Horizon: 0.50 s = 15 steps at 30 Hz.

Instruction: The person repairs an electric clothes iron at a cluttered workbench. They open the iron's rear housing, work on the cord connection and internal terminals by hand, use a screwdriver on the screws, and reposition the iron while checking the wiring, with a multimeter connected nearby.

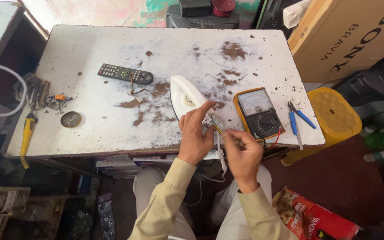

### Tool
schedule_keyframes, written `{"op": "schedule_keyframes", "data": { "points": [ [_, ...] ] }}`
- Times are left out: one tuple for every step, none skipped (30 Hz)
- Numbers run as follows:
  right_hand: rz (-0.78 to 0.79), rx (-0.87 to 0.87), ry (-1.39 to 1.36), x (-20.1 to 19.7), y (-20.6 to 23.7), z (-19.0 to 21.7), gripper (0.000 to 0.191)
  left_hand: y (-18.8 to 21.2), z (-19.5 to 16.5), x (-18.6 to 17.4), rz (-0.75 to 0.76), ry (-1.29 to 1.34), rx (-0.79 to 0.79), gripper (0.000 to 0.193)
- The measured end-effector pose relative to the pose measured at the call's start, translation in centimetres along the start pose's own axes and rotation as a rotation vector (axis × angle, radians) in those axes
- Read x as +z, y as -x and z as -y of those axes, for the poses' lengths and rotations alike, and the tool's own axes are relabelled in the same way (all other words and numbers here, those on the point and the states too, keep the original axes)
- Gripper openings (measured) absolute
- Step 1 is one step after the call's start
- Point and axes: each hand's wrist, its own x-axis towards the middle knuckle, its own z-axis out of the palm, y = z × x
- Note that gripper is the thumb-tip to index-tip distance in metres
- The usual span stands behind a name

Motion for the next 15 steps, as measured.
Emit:
{"op": "schedule_keyframes", "data": {
  "points": [
    [-0.002,0.154,-0.166,-0.1,-0.2,-0.7,0.019,0.0,0.0,-0.1,0.001,-0.004,0.010,0.070],
    [-0.005,0.309,-0.332,-0.3,-0.4,-1.3,0.022,0.1,0.1,-0.1,0.002,-0.008,0.020,0.070],
    [-0.009,0.465,-0.498,-0.5,-0.5,-1.7,0.025,0.1,0.1,-0.2,-0.004,-0.014,0.033,0.068],
    [0.061,0.550,-0.461,-0.8,-0.6,-2.1,0.030,0.1,0.1,-0.2,-0.009,-0.018,0.048,0.067],
    [0.132,0.634,-0.424,-1.1,-0.5,-2.3,0.034,0.1,0.1,-0.2,-0.013,-0.021,0.062,0.066],
    [0.204,0.715,-0.385,-1.2,-0.4,-2.4,0.040,0.1,0.2,-0.2,-0.016,-0.033,0.078,0.063],
    [0.180,0.664,-0.392,-1.2,-0.3,-2.4,0.035,0.1,0.2,-0.2,-0.020,-0.044,0.092,0.060],
    [0.156,0.617,-0.397,-1.1,0.0,-2.3,0.031,0.1,0.3,-0.3,-0.022,-0.056,0.104,0.057],
    [0.131,0.570,-0.404,-0.9,0.3,-2.1,0.028,0.1,0.4,-0.3,-0.020,-0.071,0.120,0.056],
    [0.083,0.480,-0.362,-0.6,0.5,-1.9,0.020,0.0,0.5,-0.4,-0.021,-0.088,0.138,0.055],
    [0.037,0.391,-0.322,-0.3,0.8,-1.5,0.014,-0.1,0.7,-0.6,-0.022,-0.106,0.156,0.053],
    [-0.008,0.302,-0.280,0.0,0.9,-1.2,0.009,-0.1,0.7,-0.7,-0.012,-0.103,0.162,0.052],
    [-0.007,0.206,-0.238,0.2,1.0,-0.8,0.010,-0.1,0.8,-0.8,-0.002,-0.100,0.168,0.051],
    [-0.007,0.111,-0.194,0.4,1.0,-0.5,0.012,-0.1,0.9,-0.9,0.009,-0.096,0.175,0.049],
    [-0.007,0.017,-0.150,0.5,0.9,-0.1,0.015,-0.1,0.9,-1.0,0.010,-0.094,0.197,0.047]
  ]
}}
